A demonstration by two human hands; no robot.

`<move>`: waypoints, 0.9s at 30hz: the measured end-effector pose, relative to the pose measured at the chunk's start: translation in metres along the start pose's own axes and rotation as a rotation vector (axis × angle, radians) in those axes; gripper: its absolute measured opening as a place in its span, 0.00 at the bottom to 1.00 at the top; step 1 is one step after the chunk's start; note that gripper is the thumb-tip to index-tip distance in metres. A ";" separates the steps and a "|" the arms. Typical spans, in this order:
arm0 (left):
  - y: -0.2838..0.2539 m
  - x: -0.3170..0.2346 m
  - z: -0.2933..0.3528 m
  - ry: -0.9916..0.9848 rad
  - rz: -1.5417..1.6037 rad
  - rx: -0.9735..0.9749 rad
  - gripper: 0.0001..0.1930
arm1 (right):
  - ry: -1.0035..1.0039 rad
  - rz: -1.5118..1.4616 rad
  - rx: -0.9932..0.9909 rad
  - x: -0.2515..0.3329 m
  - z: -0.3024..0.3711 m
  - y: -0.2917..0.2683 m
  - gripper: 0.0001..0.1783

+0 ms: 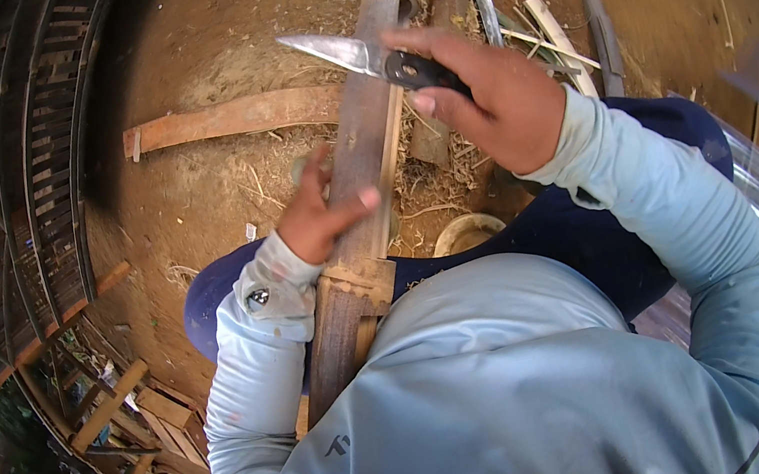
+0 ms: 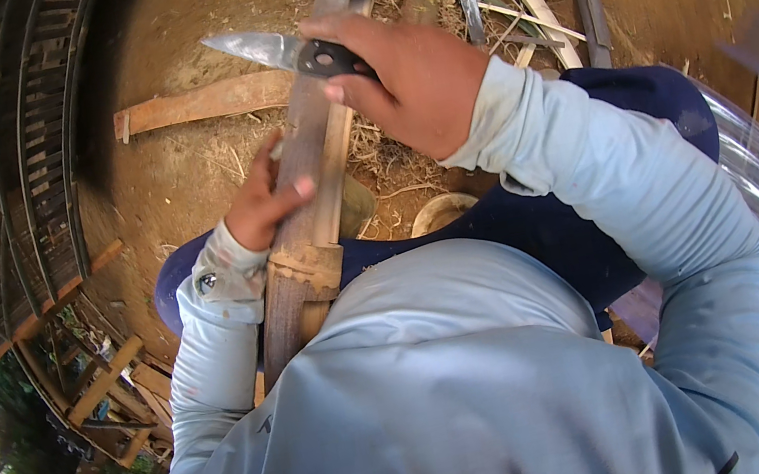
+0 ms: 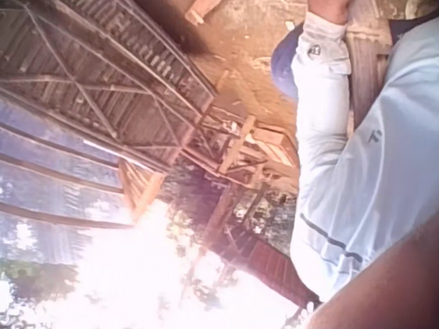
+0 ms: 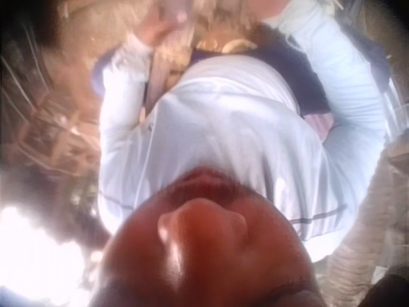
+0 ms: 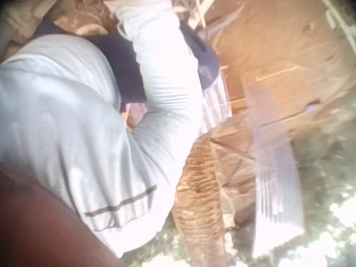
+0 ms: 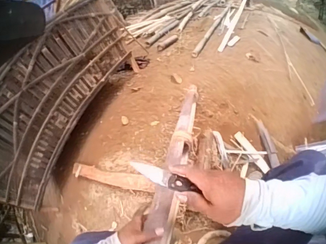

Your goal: The person uses a knife to shave and smooth the surface of a long bamboo pole. They repeatedly scrape the bamboo, inspect the blade, and rotate the pole to work on different sections. The person then places the finished bamboo pole onto a curved wooden rack.

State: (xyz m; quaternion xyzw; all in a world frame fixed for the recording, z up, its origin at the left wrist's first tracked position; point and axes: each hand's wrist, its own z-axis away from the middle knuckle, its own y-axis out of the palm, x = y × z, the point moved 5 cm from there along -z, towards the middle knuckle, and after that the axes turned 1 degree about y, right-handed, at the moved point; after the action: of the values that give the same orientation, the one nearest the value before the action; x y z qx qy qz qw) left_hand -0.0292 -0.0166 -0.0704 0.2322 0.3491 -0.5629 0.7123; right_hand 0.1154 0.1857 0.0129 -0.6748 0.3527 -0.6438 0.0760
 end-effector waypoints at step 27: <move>0.002 0.014 -0.004 0.131 -0.031 0.133 0.59 | 0.082 0.090 0.280 0.008 -0.010 0.022 0.25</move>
State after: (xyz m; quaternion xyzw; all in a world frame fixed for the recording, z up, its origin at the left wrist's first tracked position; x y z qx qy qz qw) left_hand -0.0261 -0.0222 -0.0840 0.3097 0.3604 -0.5795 0.6621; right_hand 0.0972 0.1688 0.0085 -0.6143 0.2922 -0.7096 0.1837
